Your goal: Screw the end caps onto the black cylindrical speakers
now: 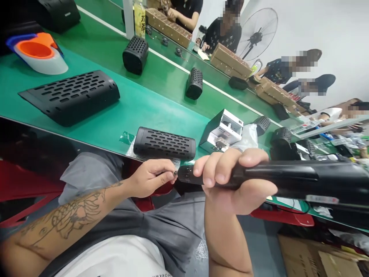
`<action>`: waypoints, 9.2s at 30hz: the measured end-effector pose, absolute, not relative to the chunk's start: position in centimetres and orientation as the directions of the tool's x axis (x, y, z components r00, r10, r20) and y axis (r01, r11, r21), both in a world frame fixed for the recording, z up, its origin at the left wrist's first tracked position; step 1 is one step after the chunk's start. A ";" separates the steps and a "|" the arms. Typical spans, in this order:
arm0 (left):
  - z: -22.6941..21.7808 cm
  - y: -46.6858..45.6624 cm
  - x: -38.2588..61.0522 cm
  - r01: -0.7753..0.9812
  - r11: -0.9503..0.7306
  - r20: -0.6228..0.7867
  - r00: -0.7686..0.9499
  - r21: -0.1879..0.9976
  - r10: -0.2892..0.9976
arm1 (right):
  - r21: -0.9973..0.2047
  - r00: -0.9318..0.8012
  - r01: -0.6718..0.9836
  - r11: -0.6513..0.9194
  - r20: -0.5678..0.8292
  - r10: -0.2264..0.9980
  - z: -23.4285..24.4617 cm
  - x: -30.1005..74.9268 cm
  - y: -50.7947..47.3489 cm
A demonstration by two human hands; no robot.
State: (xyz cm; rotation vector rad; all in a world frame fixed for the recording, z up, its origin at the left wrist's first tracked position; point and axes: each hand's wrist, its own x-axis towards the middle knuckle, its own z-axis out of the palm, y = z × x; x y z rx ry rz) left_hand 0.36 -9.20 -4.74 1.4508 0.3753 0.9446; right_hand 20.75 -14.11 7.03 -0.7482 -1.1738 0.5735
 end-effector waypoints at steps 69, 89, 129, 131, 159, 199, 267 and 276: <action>-3.2 31.7 33.6 0.406 0.122 -0.116 -0.039 0.906 0.992 | -0.786 0.559 0.258 0.562 0.596 0.577 1.8 34.5 -13.2; -4.2 9.6 -17.9 0.726 -0.148 0.156 0.056 0.671 0.986 | -0.657 0.275 -0.025 0.753 0.720 0.637 4.4 18.7 -8.2; -13.7 1.5 -7.7 0.330 -0.726 0.554 0.482 0.604 0.679 | -0.862 0.103 0.007 0.508 0.506 0.857 2.3 18.6 -6.1; -14.6 1.0 -7.2 0.329 -0.742 0.598 0.444 0.584 0.667 | -0.843 0.281 0.029 0.537 0.523 0.805 3.4 21.8 -5.5; -14.7 0.3 -6.4 0.239 -0.682 0.542 0.453 0.691 0.708 | -0.798 0.111 -0.079 0.598 0.589 0.800 5.3 13.9 -5.4; -15.8 0.7 -5.9 0.038 -0.708 0.633 0.416 0.705 0.653 | -0.720 -0.016 -0.067 0.690 0.693 0.721 0.3 13.3 -3.6; -15.7 1.0 -5.2 0.139 -0.740 0.622 0.453 0.658 0.638 | -0.797 -0.052 0.001 0.604 0.603 0.796 2.6 11.3 -2.5; -15.3 0.8 -5.1 0.196 -0.695 0.555 0.472 0.691 0.685 | -0.845 -0.154 -0.027 0.534 0.531 0.833 2.1 11.3 -2.6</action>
